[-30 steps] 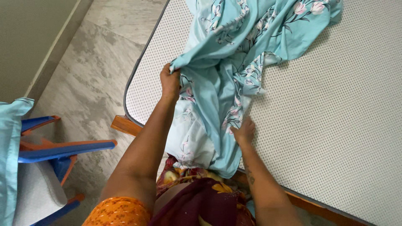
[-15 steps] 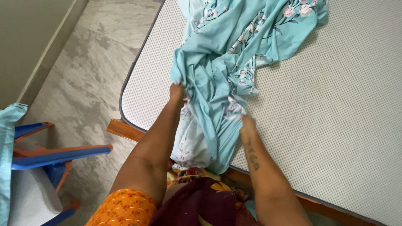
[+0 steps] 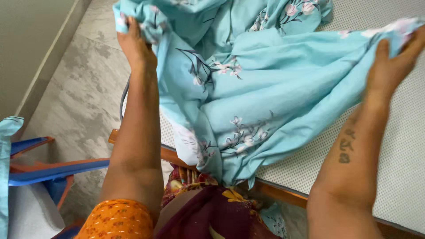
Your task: The person unfolds a blue floral bedsheet on a mattress, smooths it out by hand, and tucks the edges and corners under the mattress and bed frame.
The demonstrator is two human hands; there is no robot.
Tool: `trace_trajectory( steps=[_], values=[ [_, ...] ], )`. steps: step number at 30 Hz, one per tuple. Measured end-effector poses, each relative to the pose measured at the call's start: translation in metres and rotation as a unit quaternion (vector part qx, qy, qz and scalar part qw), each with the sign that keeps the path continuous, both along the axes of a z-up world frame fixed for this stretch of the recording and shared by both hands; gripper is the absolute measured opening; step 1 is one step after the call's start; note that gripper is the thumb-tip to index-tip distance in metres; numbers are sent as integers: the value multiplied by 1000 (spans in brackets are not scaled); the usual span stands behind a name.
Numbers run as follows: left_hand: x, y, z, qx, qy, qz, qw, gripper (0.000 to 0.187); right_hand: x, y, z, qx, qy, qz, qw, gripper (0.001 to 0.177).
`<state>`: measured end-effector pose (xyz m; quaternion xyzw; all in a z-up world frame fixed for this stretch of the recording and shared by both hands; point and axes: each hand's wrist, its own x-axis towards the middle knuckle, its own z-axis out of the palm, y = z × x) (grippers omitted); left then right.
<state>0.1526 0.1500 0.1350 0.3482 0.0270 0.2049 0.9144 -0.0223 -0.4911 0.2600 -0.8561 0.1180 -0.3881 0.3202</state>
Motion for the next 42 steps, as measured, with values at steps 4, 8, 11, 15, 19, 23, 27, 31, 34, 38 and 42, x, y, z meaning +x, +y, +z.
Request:
trace_trajectory(
  steps=[4, 8, 11, 15, 19, 23, 27, 31, 34, 38, 42],
  values=[
    [-50, 25, -141, 244, 219, 91, 940, 29, -41, 75, -134, -142, 181, -7, 973, 79],
    [-157, 25, -227, 573, 384, 62, 721, 28, -142, 232, -220, -132, 254, 127, 950, 74],
    [-215, 8, -234, 674, 446, -47, 587, 41, -209, 307, -228, -193, 425, 283, 838, 79],
    [-254, -5, -227, 773, 308, -25, 554, 41, -257, 317, -242, -260, 421, 338, 801, 81],
    [-244, -18, -223, 777, 335, -88, 526, 42, -259, 307, -277, -303, 486, 334, 749, 35],
    [-209, -28, -221, 685, 335, -105, 638, 33, -227, 278, -278, -86, 538, 244, 802, 41],
    [-183, -50, -187, 628, 267, -52, 730, 28, -147, 197, -197, -49, 339, 26, 939, 26],
    [-170, -73, -139, 617, 288, -34, 731, 37, -93, 173, -97, -220, 71, -39, 972, 43],
    [-183, -85, -121, 661, 306, -61, 682, 48, -88, 212, -91, -258, 81, -17, 963, 41],
    [-217, -76, -107, 703, 220, -38, 675, 67, -120, 278, -167, -214, 302, 135, 919, 50],
    [-251, -53, -111, 852, 146, -254, 434, 90, -178, 292, -247, -184, 357, 189, 896, 63]
  ],
)
